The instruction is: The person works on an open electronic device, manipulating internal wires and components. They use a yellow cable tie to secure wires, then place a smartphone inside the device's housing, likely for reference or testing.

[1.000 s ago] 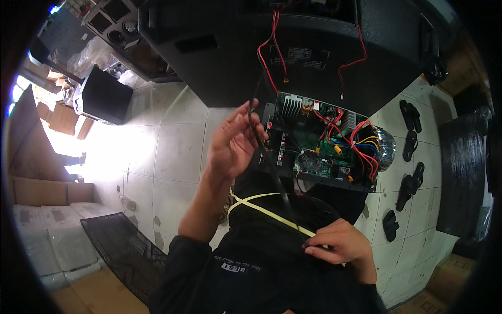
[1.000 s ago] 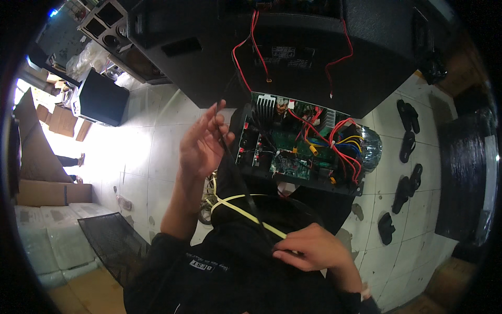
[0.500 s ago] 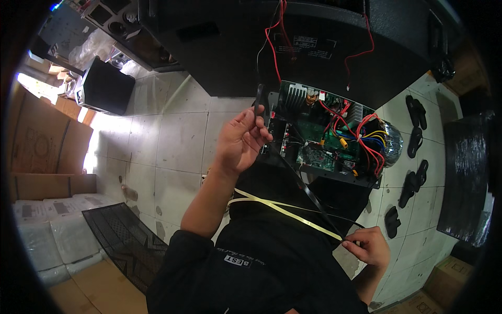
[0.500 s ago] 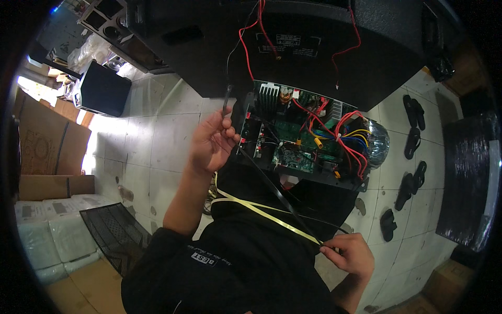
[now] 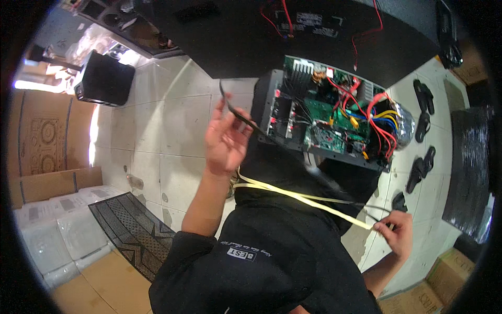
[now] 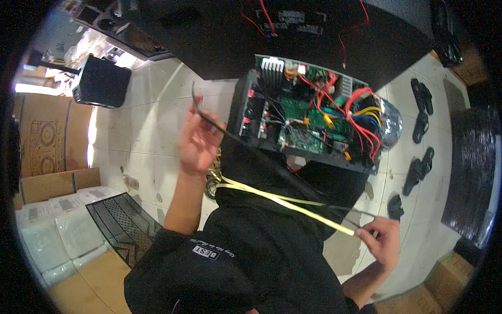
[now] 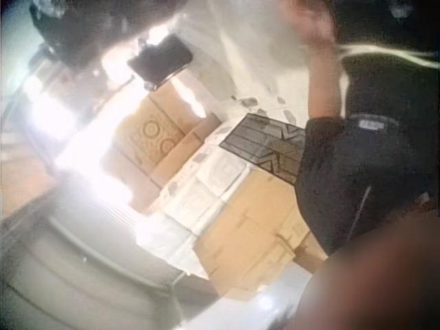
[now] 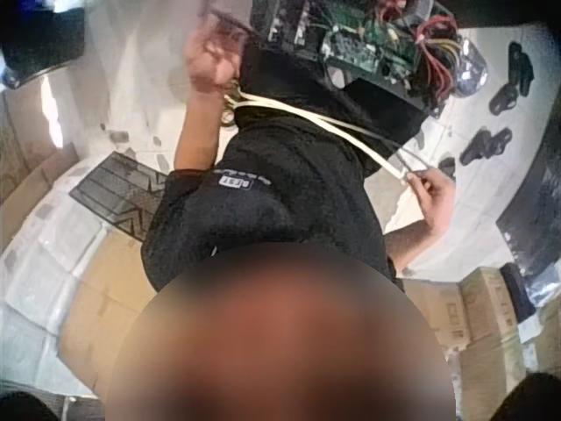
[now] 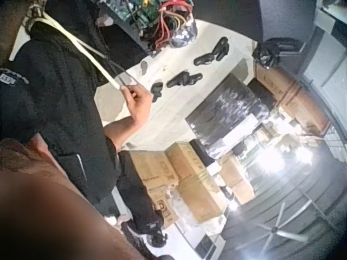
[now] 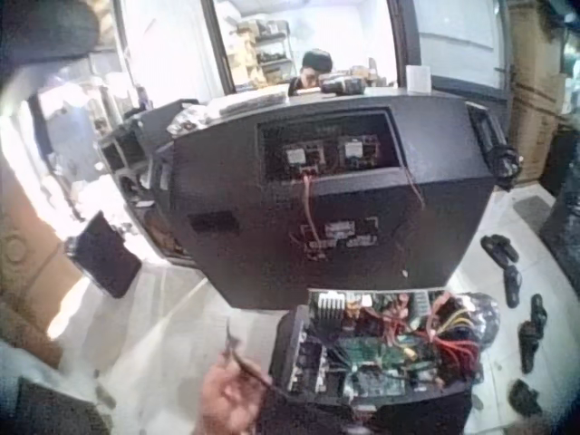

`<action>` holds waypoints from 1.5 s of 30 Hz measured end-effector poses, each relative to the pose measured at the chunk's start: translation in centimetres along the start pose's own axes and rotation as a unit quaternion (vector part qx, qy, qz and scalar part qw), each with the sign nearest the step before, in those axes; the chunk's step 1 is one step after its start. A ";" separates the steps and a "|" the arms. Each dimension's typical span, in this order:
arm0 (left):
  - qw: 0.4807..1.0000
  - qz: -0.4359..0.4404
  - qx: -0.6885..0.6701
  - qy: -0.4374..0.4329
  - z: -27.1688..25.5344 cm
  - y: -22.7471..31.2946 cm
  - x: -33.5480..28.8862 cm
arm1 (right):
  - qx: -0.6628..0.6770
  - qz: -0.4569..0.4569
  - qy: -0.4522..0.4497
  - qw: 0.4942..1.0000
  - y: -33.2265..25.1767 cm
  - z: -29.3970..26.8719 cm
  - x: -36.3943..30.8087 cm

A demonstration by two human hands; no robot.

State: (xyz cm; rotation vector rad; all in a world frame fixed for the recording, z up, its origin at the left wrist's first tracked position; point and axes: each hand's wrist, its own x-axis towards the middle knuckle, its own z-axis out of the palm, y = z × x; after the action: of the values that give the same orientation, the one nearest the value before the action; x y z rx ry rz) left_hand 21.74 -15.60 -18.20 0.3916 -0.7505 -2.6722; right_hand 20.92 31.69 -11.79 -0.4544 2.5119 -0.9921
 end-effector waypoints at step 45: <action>0.887 0.107 0.071 -0.444 2.0 5.1 -1.1 | 0.389 -0.184 0.168 0.887 -7.6 -8.3 23.0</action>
State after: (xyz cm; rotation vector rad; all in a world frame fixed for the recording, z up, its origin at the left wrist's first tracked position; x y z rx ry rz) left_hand 23.23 -18.32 -13.60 -0.9076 -1.1395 -2.5022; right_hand -1.80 21.16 -6.47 -0.5327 2.0494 -2.2555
